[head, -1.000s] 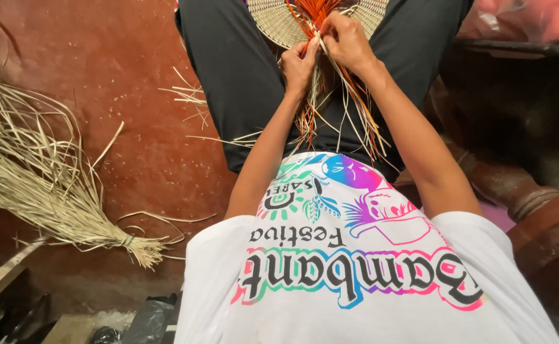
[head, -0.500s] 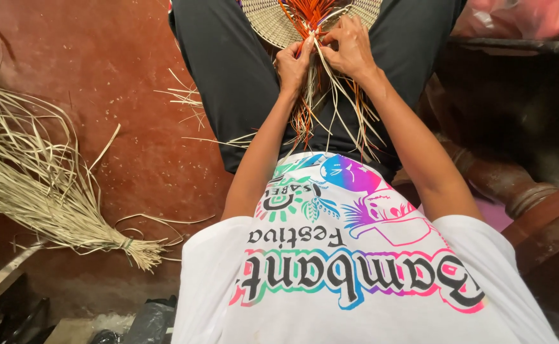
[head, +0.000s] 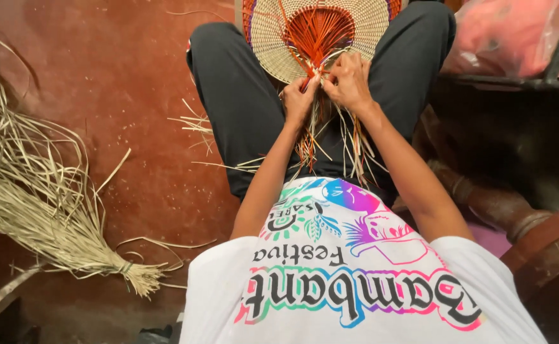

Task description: Weaving a traditional fan using dried plant fibers at a high speed

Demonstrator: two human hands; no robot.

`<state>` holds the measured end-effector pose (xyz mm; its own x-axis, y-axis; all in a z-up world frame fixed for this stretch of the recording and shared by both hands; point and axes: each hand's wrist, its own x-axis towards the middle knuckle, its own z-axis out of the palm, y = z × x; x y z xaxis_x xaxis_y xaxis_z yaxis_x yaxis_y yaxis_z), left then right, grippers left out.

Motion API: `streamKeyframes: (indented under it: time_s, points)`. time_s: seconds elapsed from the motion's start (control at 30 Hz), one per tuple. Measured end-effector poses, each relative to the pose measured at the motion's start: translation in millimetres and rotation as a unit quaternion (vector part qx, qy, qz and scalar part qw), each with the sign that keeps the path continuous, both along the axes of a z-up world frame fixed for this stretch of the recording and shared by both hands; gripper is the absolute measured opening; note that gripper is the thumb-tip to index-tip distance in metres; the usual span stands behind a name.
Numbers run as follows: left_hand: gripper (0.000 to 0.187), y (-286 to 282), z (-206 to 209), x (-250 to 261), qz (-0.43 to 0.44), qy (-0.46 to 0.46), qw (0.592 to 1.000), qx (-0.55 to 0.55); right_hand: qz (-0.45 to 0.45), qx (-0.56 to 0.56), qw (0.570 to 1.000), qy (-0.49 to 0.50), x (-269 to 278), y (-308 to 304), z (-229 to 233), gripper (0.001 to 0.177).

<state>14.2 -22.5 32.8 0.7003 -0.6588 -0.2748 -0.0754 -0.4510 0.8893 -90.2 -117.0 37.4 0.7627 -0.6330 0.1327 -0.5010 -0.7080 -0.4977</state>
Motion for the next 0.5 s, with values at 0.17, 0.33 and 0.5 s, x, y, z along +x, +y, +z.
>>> streamKeyframes:
  time_s: [0.17, 0.33, 0.5]
  points:
    - [0.029, 2, -17, -1, -0.003, -0.019, 1.000, -0.013, -0.026, 0.173, 0.984, 0.016, 7, -16, -25, 0.018]
    - [0.022, 4, -42, -2, 0.009, 0.018, 0.999, -0.043, -0.052, 0.233, 0.962, 0.134, 34, -24, -38, 0.012]
    - [0.035, 2, -36, 0, 0.023, 0.129, 0.991, -0.010, 0.003, 0.633, 0.763, -0.131, 40, -27, 80, 0.024]
